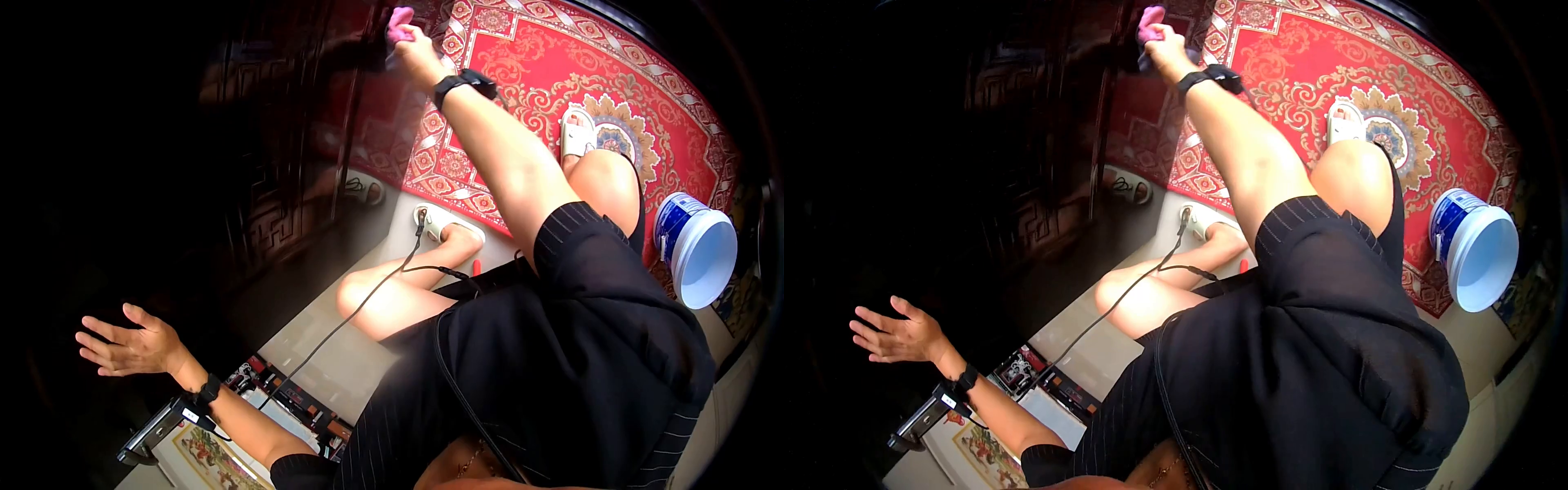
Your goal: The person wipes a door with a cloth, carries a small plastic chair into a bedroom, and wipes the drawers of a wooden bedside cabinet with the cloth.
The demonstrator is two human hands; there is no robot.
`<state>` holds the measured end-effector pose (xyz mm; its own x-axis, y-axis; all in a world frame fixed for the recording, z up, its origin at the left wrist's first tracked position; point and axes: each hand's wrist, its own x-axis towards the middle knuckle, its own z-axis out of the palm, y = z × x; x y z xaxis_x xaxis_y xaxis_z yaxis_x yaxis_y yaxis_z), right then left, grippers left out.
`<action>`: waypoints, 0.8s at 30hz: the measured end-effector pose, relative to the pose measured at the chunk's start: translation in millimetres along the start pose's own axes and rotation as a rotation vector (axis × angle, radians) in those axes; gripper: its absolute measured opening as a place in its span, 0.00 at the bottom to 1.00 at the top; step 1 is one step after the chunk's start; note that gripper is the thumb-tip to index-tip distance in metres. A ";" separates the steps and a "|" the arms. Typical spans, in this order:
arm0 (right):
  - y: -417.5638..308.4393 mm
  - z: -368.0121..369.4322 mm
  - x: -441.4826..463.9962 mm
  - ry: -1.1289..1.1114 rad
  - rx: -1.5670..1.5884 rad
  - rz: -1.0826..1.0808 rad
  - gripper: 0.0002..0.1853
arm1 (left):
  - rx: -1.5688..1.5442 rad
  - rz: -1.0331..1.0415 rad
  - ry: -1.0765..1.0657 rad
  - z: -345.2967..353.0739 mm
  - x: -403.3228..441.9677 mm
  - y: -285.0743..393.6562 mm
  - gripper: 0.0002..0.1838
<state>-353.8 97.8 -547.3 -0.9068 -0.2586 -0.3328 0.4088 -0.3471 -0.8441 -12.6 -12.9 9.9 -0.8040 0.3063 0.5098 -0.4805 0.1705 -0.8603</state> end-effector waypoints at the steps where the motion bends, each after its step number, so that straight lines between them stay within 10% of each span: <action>1: 45.5 14.8 2.3 0.135 -0.382 -0.417 0.22 | -0.001 -0.001 0.001 0.0 0.4 1.0 0.36; 10: 101.7 68.8 -249.9 -0.664 0.165 0.015 0.09 | -0.010 -0.017 -0.020 -3.8 -0.1 6.8 0.36; 12: 112.2 68.7 -295.3 -1.096 -0.104 -0.259 0.07 | -0.011 -0.014 -0.025 -6.2 0.9 7.1 0.36; 14: 85.9 68.6 -308.6 -1.211 -0.519 0.072 0.14 | -0.013 -0.015 -0.018 -5.6 2.6 8.4 0.36; 18: 85.0 26.1 -232.2 -0.785 -0.439 0.253 0.11 | -0.007 -0.031 -0.019 -7.8 4.2 8.2 0.36; 19: 58.2 4.1 -208.4 -0.745 0.263 0.164 0.14 | -0.010 -0.034 -0.017 -8.3 4.2 9.1 0.36; 22: 57.8 -12.4 -119.3 0.167 0.466 0.575 0.17 | -0.023 -0.034 -0.008 -9.0 4.7 8.5 0.35; 24: 26.0 -21.9 -81.4 0.153 0.972 0.509 0.16 | -0.033 -0.037 -0.012 -9.7 4.0 9.6 0.35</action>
<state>-271.6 129.6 -551.4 -0.5857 -0.4814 -0.6521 0.5830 -0.8091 0.0736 -17.0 -0.9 3.6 -0.7902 0.2877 0.5412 -0.4985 0.2119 -0.8406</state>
